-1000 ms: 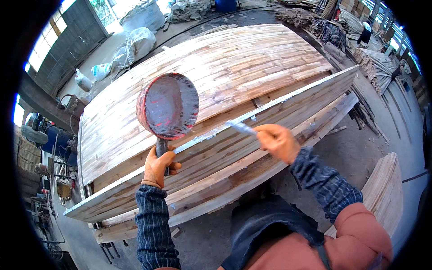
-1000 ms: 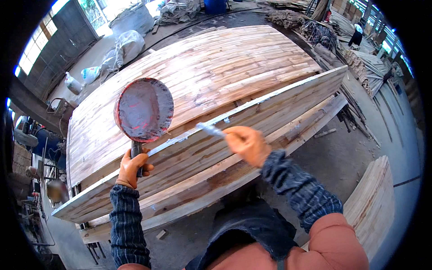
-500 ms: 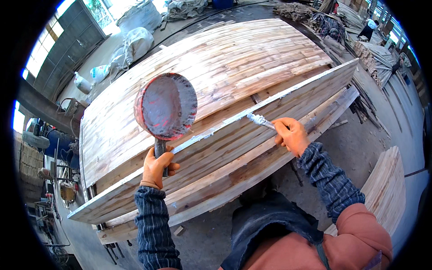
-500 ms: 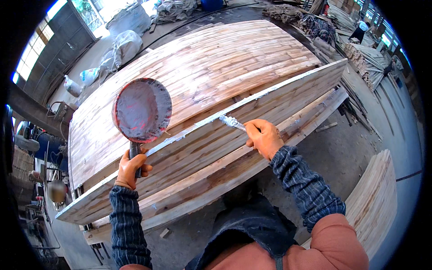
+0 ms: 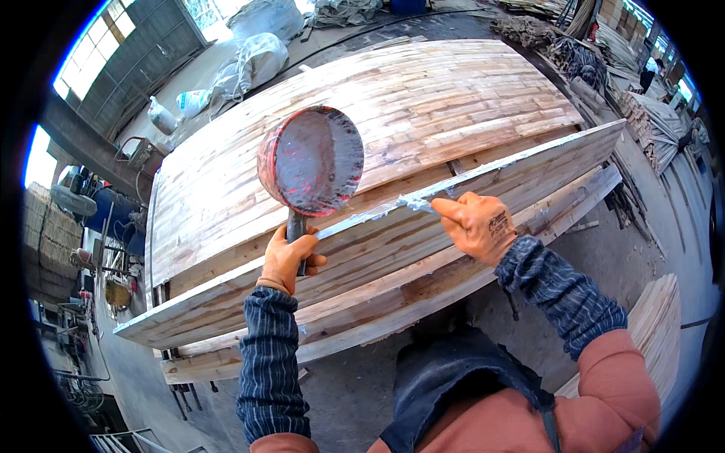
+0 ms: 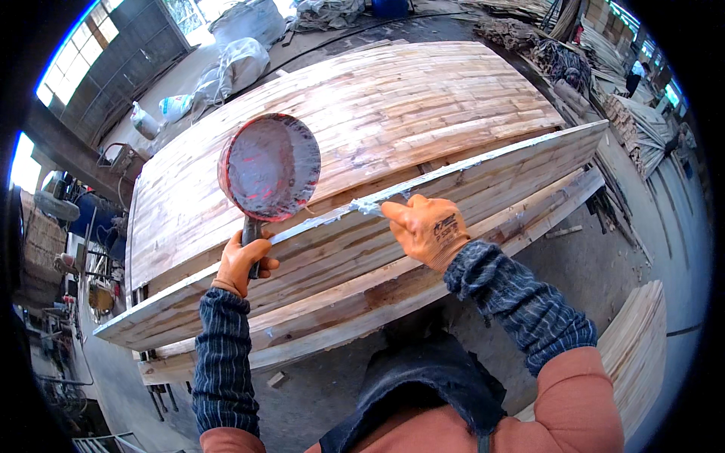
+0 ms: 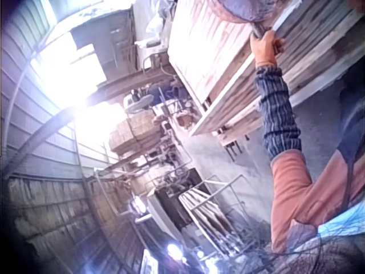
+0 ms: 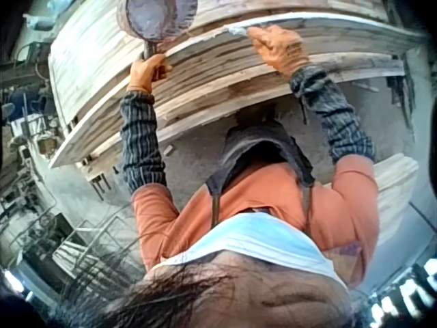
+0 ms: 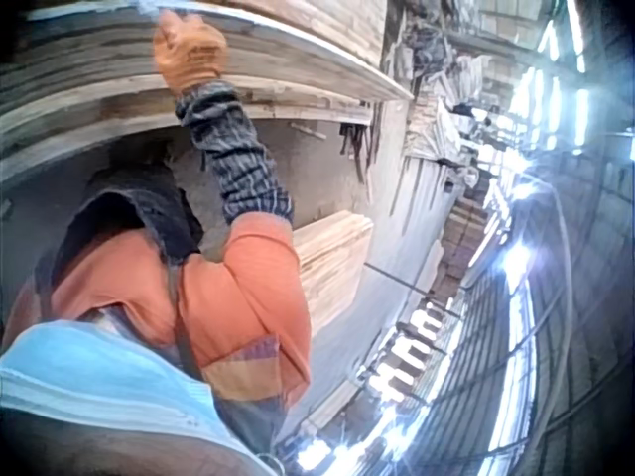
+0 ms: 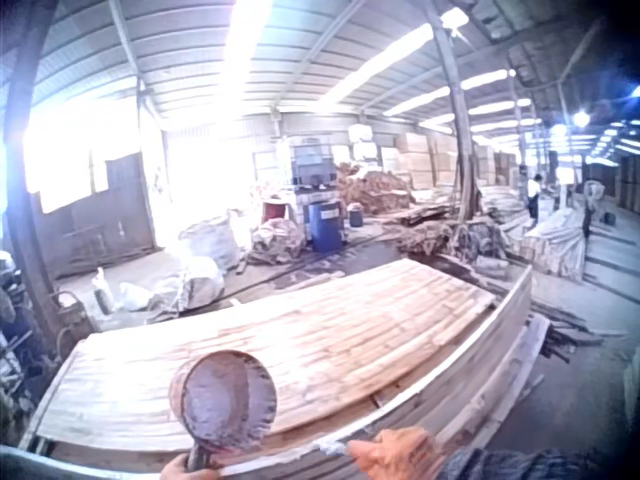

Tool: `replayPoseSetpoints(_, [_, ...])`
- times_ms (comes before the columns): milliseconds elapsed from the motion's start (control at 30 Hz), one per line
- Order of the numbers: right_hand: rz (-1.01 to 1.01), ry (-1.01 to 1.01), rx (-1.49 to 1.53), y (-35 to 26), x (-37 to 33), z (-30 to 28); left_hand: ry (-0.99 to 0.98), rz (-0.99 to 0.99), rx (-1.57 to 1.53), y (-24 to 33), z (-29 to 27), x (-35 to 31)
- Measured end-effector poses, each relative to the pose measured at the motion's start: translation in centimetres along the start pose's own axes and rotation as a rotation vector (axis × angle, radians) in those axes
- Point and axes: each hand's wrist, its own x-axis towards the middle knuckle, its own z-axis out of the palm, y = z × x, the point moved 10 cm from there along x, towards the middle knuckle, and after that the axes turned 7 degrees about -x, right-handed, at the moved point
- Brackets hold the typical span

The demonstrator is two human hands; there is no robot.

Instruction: The person applies adhesive from a container onto the edges of wooden planks using a brush and pushes the planks together.

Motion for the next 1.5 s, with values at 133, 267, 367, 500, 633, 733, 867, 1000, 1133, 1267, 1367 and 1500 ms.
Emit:
replayPoseSetpoints(133, [-0.076,-0.024,-0.034,-1.8,-0.3,1.4,-0.010,-0.002,-0.004,0.0,0.2,0.1])
replayPoseSetpoints(267, [-0.117,0.050,-0.014,-3.1,-0.4,2.6,0.003,0.005,0.023,0.0,0.0,0.3])
replayPoseSetpoints(367, [-0.126,0.033,-0.077,-3.7,-0.2,2.8,-0.003,0.023,0.030,0.0,-0.1,0.6])
replayPoseSetpoints(500, [-0.106,-0.057,-0.179,-2.2,1.2,3.0,0.001,0.016,0.056,-0.4,0.0,1.1])
replayPoseSetpoints(633, [-0.100,-0.057,-0.233,0.6,1.0,2.6,0.005,0.032,0.051,-0.1,-0.2,1.0])
replayPoseSetpoints(733, [-0.059,-0.047,-0.226,2.5,0.6,1.9,0.002,0.026,0.022,0.0,0.0,0.8])
replayPoseSetpoints(867, [0.004,0.006,-0.066,-0.7,0.0,1.8,-0.012,0.023,0.011,-0.3,-0.2,0.7])
replayPoseSetpoints(1000, [0.051,0.042,0.082,-4.1,-0.3,4.2,0.000,0.026,0.016,-0.2,0.2,0.8])
replayPoseSetpoints(1133, [0.029,0.032,0.134,-6.7,1.1,5.2,0.014,0.023,0.040,-0.4,-0.3,0.9])
replayPoseSetpoints(1267, [-0.006,-0.035,0.090,-7.6,1.9,5.6,0.012,0.015,0.048,-0.4,-0.2,1.1])
replayPoseSetpoints(1367, [-0.033,-0.059,0.038,-5.6,1.6,4.8,0.008,0.012,0.051,-0.3,0.0,1.1])
replayPoseSetpoints(1500, [0.035,-0.043,-0.056,-0.2,0.3,3.3,0.003,0.034,0.048,-0.1,-0.1,1.0])
